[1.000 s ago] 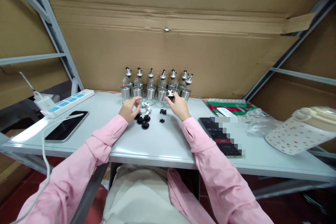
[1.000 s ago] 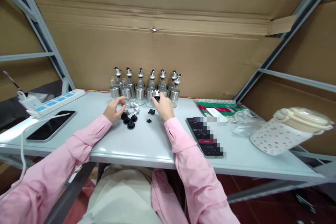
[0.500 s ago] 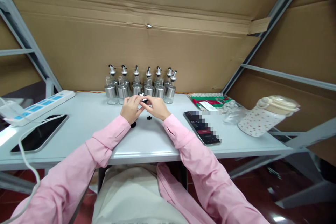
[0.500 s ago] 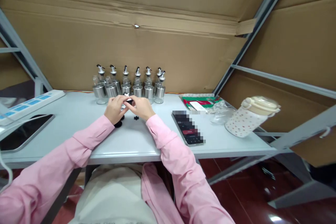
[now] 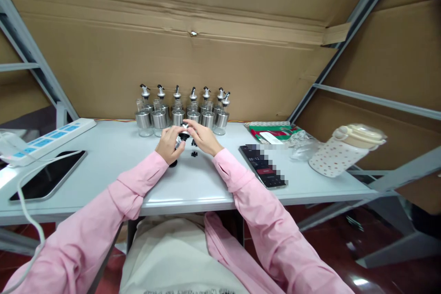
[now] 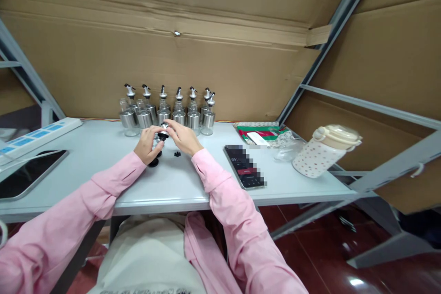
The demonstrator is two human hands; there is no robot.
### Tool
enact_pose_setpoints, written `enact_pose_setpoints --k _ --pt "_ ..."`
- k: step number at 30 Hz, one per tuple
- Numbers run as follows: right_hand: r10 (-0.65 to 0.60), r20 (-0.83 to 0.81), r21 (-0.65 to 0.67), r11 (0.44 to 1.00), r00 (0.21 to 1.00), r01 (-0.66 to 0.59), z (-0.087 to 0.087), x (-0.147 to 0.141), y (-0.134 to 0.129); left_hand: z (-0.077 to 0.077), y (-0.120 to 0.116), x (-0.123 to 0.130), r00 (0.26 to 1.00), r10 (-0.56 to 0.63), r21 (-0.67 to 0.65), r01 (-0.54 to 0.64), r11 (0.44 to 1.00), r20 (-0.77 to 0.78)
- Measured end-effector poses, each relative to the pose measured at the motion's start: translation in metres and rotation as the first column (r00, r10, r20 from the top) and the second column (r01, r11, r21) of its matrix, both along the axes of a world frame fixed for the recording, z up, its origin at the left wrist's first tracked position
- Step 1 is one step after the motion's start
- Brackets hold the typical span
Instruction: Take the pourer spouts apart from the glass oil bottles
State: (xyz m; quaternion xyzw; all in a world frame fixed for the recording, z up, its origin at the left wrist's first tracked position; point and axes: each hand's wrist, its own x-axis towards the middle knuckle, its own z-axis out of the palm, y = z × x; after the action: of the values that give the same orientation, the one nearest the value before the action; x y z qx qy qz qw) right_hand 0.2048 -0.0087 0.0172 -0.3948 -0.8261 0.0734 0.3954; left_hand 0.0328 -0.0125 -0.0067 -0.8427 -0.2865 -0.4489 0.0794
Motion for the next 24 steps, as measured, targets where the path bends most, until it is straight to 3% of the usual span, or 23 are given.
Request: enact_pose_setpoints --k 6,13,17,21,24 --pt "-0.01 0.0 -0.034 0.999 1.0 0.01 -0.001 -0.005 -0.003 -0.005 0.006 -0.001 0.999 0.033 -0.063 -0.031 0.998 0.025" --pt "0.009 0.076 0.031 0.999 0.997 -0.012 -0.003 -0.009 -0.002 -0.015 0.015 0.0 0.997 0.066 -0.175 -0.056 0.983 0.048" --pt "-0.035 0.077 0.066 0.997 0.996 0.03 -0.004 -0.01 0.002 -0.017 0.017 0.003 0.997 0.015 -0.192 0.0 0.981 0.081" --pt "-0.113 -0.131 -0.005 0.994 0.985 0.113 0.001 -0.002 0.004 -0.017 0.019 0.003 0.99 -0.136 -0.13 0.139 0.982 0.036" --pt "-0.185 -0.121 -0.035 0.983 0.975 0.182 0.005 0.011 0.009 -0.016 0.021 -0.001 0.991 -0.115 -0.133 0.122 0.984 0.063"
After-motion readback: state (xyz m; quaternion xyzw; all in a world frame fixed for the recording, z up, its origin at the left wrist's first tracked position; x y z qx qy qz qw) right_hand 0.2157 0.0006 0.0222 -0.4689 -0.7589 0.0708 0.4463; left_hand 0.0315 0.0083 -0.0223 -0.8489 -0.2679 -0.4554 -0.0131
